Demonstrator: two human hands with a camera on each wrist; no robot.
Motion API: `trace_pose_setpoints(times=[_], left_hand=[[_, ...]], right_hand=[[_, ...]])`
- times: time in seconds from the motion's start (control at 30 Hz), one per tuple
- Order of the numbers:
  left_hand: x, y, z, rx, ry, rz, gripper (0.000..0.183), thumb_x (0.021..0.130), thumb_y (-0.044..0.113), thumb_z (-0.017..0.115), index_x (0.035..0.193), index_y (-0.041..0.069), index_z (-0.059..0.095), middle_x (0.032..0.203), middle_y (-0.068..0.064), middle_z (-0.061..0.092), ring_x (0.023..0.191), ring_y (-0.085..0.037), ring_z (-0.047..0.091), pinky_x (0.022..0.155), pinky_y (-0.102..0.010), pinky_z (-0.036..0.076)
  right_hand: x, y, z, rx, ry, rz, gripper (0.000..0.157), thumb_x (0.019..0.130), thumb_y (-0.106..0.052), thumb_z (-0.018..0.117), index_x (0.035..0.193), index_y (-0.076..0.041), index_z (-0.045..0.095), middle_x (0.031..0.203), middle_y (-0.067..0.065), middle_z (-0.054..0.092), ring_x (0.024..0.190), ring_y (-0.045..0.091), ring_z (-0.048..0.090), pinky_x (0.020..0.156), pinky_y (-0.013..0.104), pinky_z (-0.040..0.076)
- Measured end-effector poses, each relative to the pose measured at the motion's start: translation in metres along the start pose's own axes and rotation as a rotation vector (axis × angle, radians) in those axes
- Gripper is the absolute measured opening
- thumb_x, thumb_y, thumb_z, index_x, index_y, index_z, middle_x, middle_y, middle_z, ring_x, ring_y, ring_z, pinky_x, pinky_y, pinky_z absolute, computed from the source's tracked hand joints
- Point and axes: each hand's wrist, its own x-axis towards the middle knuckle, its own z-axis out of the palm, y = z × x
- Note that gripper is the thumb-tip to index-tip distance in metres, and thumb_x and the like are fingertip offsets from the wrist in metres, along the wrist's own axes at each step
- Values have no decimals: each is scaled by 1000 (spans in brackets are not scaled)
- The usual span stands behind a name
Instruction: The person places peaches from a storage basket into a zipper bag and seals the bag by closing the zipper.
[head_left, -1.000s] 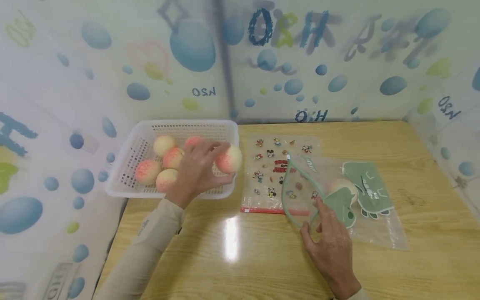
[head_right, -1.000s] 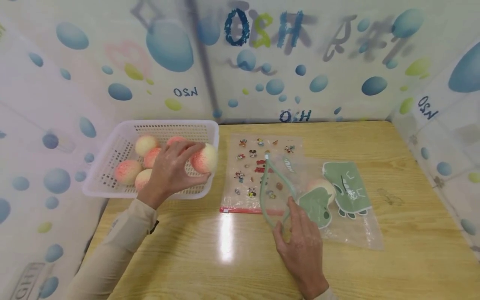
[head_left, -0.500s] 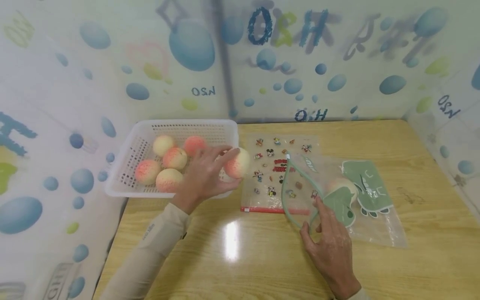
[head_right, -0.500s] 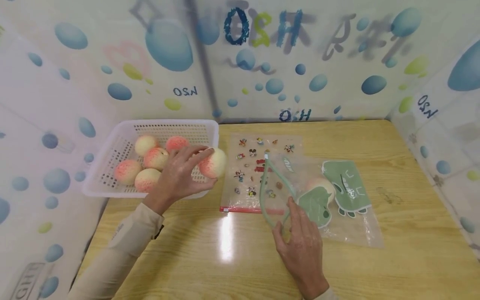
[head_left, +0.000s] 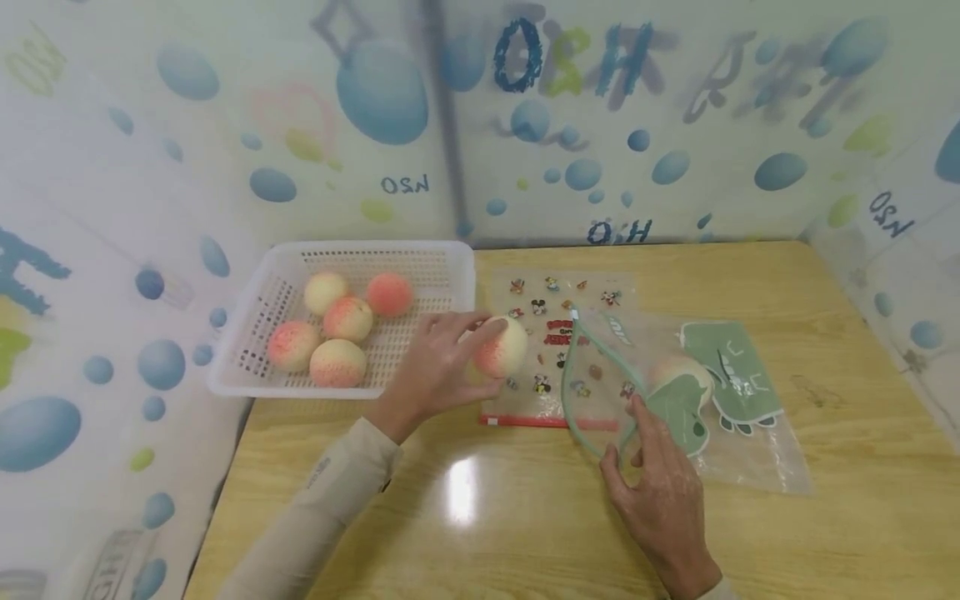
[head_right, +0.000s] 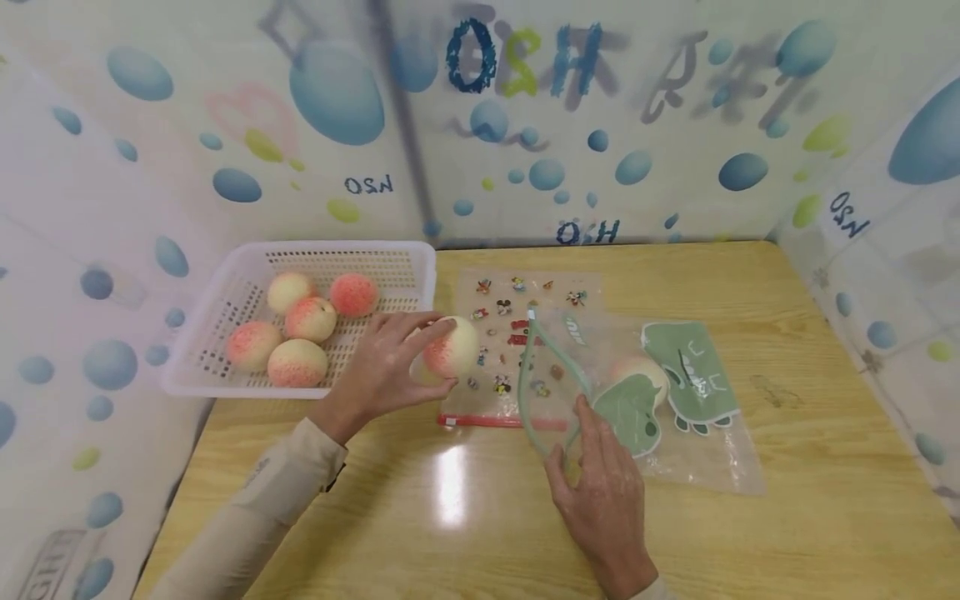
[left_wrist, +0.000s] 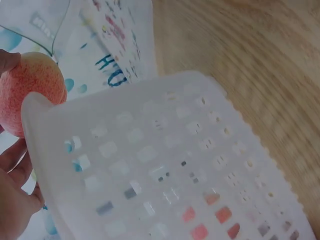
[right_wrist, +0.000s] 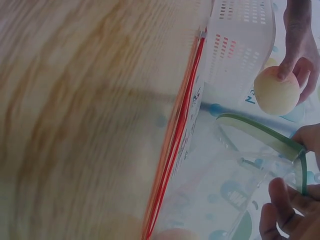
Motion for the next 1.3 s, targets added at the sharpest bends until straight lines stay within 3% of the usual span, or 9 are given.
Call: trace_pose_setpoints(times=[0.37,0.7,0.97,1.3], left_hand=[[-1,20,24,-2,-67,1,69,74,49,82,131,15,64,126,-7,65,113,-24,61,88,-42,49],[1,34,38,8,-55,63,77,68,52,86,129,11,65,128,-6,67,105,-25,64,88,-40,49],[2,50,51,-68,-113,32,71,78,46,83,132,7,58,137,-8,62,112,-27,64,92,-42,50],[3,59,65,-97,-161,18,66,80,42,84,130,6,60,141,-10,59,114,-25,63,94,-39,51]], right_hand=[[0,1,2,36,-22,13,66,88,-24,56,147,2,47,108,14,62,65,16,56,41,28,41],[0,2,1,33,-31,10,66,89,-27,55,149,1,46,102,13,61,64,16,56,41,30,42],[-1,3,2,30,-27,-3,65,90,-29,54,147,2,47,104,13,61,67,18,57,43,32,44],[-2,2,2,43,-18,-6,64,90,-28,53,146,3,48,95,10,58,63,17,55,41,29,41]])
